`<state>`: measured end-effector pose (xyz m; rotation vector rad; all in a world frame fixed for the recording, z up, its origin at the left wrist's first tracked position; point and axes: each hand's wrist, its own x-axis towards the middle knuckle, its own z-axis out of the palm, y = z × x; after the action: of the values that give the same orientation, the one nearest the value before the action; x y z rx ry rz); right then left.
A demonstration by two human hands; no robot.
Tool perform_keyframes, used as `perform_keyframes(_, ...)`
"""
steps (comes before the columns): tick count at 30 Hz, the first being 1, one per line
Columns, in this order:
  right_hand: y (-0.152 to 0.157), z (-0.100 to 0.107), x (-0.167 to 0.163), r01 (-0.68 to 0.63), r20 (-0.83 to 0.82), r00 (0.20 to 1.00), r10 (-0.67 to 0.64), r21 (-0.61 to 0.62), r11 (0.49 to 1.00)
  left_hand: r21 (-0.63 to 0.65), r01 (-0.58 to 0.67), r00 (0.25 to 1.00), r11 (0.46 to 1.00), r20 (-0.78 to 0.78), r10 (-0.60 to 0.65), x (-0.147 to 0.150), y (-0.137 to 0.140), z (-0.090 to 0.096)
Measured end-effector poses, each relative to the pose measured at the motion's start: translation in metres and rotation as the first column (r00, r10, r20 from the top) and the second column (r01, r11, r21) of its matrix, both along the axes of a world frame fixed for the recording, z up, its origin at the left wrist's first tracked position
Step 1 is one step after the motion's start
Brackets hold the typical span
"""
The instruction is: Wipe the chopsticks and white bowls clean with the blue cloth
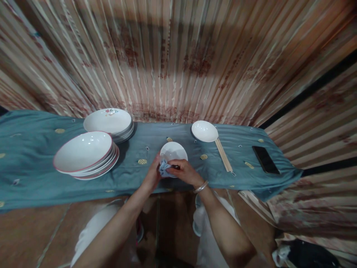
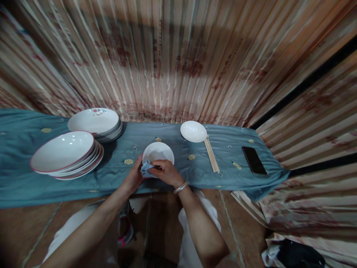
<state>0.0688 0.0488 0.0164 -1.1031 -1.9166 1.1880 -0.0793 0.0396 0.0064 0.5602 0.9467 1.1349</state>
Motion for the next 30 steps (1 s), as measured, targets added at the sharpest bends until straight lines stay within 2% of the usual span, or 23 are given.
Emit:
perform_keyframes(2, -0.001, 0.002, 0.009, -0.025, 0.160, 0.987, 0.023, 0.012, 1.000, 0.027, 0.006, 1.000, 1.000, -0.025, -0.005, -0.001, 0.001, -0.001)
perform_keyframes(4, -0.001, 0.003, 0.017, -0.010, 0.348, 0.937, -0.009, 0.053, 0.999, 0.039, 0.012, 0.998, 0.999, -0.062, -0.010, 0.000, 0.000, -0.001)
perform_keyframes(7, 0.000, 0.002, 0.022, 0.044, 0.589, 0.797, -0.133, 0.164, 0.985, 0.045, 0.008, 0.994, 0.999, -0.114, -0.003, 0.001, 0.000, 0.000)
perform_keyframes(10, 0.005, -0.002, 0.018, 0.133, 0.678, 0.674, -0.293, 0.279, 0.951, 0.057, 0.011, 0.988, 0.998, -0.154, -0.002, 0.002, 0.000, -0.001)
perform_keyframes(11, 0.008, -0.005, 0.015, 0.169, 0.668, 0.659, -0.345, 0.315, 0.934, 0.059, 0.011, 0.986, 0.998, -0.168, -0.001, 0.002, 0.000, -0.001)
perform_keyframes(13, 0.016, -0.009, 0.007, 0.244, 0.589, 0.679, -0.439, 0.383, 0.891, 0.060, 0.014, 0.982, 0.998, -0.189, -0.002, 0.002, 0.000, -0.003)
perform_keyframes(16, 0.027, -0.018, -0.007, 0.356, 0.333, 0.795, -0.506, 0.419, 0.835, 0.068, 0.025, 0.982, 0.997, -0.186, -0.012, 0.002, -0.001, -0.004)
perform_keyframes(17, 0.030, -0.021, -0.012, 0.387, 0.228, 0.838, -0.496, 0.394, 0.834, 0.066, 0.026, 0.984, 0.997, -0.177, -0.014, 0.002, -0.001, -0.004)
perform_keyframes(19, 0.033, -0.025, -0.018, 0.401, 0.019, 0.906, -0.422, 0.276, 0.874, 0.054, 0.020, 0.988, 0.998, -0.155, -0.011, 0.002, -0.002, -0.002)
perform_keyframes(22, 0.029, -0.024, -0.020, 0.252, -0.245, 0.936, -0.251, -0.030, 0.967, 0.028, 0.009, 0.991, 1.000, -0.131, -0.005, 0.001, -0.003, 0.001)
perform_keyframes(25, 0.019, -0.016, -0.016, 0.068, -0.366, 0.917, -0.160, -0.251, 0.966, 0.018, 0.021, 0.993, 1.000, -0.119, -0.018, 0.000, -0.005, 0.005)
perform_keyframes(27, 0.012, -0.008, -0.012, 0.016, -0.357, 0.926, -0.121, -0.284, 0.959, 0.015, 0.033, 0.994, 0.999, -0.107, -0.031, -0.001, -0.006, 0.006)
perform_keyframes(30, 0.003, 0.001, -0.007, -0.016, -0.271, 0.961, -0.052, -0.243, 0.970, 0.016, 0.019, 0.997, 1.000, -0.075, -0.018, -0.001, -0.005, 0.003)
